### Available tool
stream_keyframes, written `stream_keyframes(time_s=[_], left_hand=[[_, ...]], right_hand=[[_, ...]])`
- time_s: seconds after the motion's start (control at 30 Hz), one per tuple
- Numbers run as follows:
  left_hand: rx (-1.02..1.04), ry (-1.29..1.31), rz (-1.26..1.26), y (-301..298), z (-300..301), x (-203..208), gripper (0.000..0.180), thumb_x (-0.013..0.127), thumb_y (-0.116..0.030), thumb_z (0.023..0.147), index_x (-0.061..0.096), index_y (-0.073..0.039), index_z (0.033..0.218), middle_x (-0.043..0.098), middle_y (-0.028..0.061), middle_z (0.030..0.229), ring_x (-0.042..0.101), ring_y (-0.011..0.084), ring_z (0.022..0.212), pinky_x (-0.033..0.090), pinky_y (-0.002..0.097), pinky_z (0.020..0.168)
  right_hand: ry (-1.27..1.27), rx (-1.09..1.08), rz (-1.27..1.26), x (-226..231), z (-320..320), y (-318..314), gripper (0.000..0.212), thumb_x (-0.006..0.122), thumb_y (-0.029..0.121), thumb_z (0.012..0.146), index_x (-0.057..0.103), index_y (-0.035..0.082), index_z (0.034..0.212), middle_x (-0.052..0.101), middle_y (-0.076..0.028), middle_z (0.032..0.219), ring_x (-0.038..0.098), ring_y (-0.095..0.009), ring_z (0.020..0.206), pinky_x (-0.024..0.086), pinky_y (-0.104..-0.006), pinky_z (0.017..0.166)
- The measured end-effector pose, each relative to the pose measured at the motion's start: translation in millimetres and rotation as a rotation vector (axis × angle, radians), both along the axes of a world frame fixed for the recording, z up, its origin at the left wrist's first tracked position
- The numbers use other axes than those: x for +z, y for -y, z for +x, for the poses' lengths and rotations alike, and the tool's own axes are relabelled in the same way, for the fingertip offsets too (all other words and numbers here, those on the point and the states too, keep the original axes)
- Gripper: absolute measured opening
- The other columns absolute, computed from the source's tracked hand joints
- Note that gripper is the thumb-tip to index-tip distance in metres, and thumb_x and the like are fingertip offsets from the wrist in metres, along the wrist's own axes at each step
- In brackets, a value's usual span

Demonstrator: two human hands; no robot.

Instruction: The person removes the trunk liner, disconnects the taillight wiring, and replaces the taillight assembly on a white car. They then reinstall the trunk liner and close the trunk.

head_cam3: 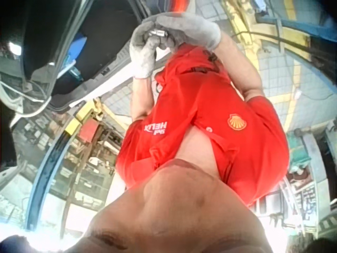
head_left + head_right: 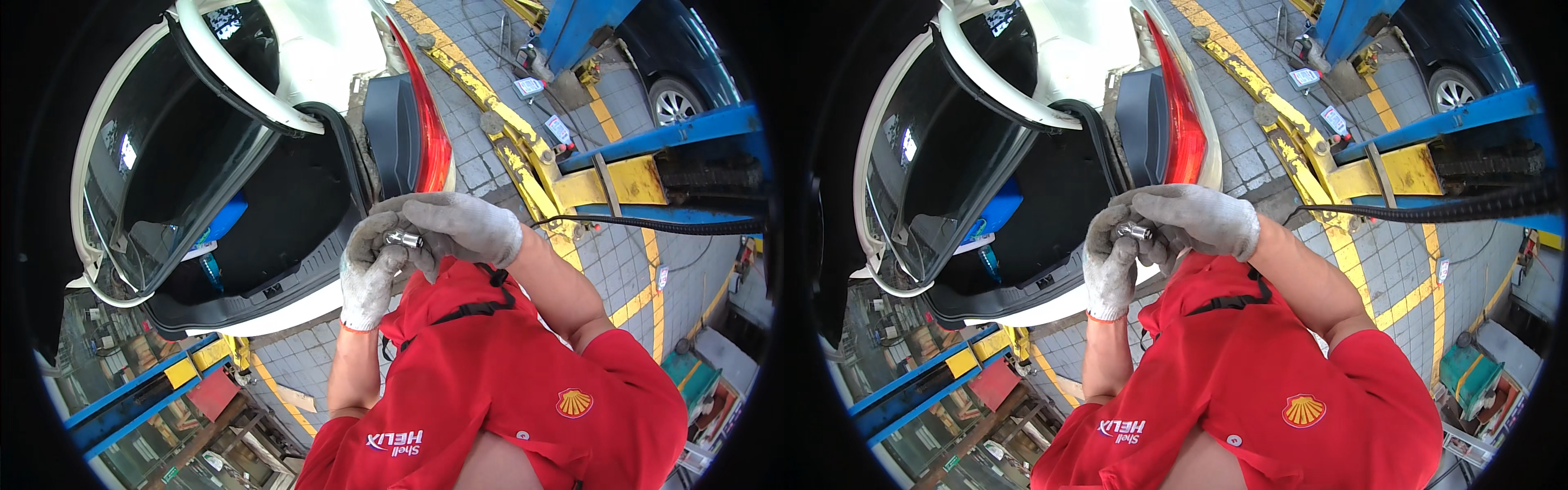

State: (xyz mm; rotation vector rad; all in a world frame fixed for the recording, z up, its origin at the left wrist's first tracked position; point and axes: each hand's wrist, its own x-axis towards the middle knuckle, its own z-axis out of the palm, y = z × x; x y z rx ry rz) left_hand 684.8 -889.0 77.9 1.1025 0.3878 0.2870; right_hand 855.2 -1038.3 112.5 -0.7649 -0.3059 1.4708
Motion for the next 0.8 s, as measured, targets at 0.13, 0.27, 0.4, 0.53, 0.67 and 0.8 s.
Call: stream_keyframes(time_s=[0.13,0.27,0.4,0.53,0.67,0.8], left_hand=[[-0.083,0.037,-0.057,-14,11,-2,0.055,0.080,-0.025,0.104,0.061,0.001,0.148,0.076,0.0099,0.113,0.070,0.0155,0.095,0.056,0.0302,0.084],[-0.129,-0.014,0.119,-35,22,1,0.062,0.080,-0.034,0.105,0.062,0.001,0.153,0.074,0.0093,0.121,0.069,0.0158,0.098,0.057,0.0317,0.090],[-0.077,-0.128,0.496,-44,28,-1,0.062,0.077,-0.033,0.106,0.061,0.002,0.156,0.073,0.0132,0.136,0.073,0.0164,0.108,0.058,0.0345,0.100],[0.103,-0.160,0.517,-38,29,-19,0.060,0.077,-0.020,0.104,0.059,0.003,0.156,0.073,0.0164,0.134,0.073,0.0177,0.116,0.059,0.0342,0.103],[0.135,-0.262,0.621,-27,31,-42,0.065,0.078,-0.013,0.102,0.052,0.007,0.158,0.063,0.0211,0.149,0.065,0.0269,0.135,0.054,0.0393,0.115],[0.194,-0.221,0.532,-13,51,-60,0.073,0.079,-0.022,0.104,0.046,0.008,0.161,0.050,0.0276,0.164,0.052,0.0370,0.154,0.046,0.0438,0.125]], right_hand=[[0.058,-0.004,0.002,2,1,-16,0.052,0.058,0.038,0.116,0.061,-0.001,0.151,0.069,-0.005,0.097,0.066,-0.010,0.077,0.060,-0.0265,0.062],[-0.015,0.042,-0.048,8,11,-30,0.053,0.059,0.021,0.113,0.053,-0.003,0.159,0.075,-0.012,0.109,0.076,-0.017,0.073,0.065,-0.0277,0.062],[0.037,-0.028,-0.099,8,19,-43,0.039,0.055,0.023,0.114,0.069,-0.003,0.139,0.067,-0.002,0.095,0.063,-0.008,0.079,0.058,-0.0256,0.061],[-0.003,-0.260,-0.168,1,40,-46,0.038,0.058,0.022,0.113,0.068,-0.006,0.137,0.068,-0.003,0.092,0.068,-0.015,0.071,0.060,-0.0300,0.063],[0.272,-0.579,-0.151,-21,81,-52,0.033,0.065,0.021,0.112,0.066,-0.005,0.133,0.071,-0.007,0.094,0.073,-0.017,0.075,0.066,-0.0326,0.068],[0.402,-0.852,-0.218,-50,123,-63,0.034,0.069,0.019,0.112,0.063,-0.004,0.136,0.073,-0.010,0.103,0.075,-0.018,0.081,0.068,-0.0333,0.076]])
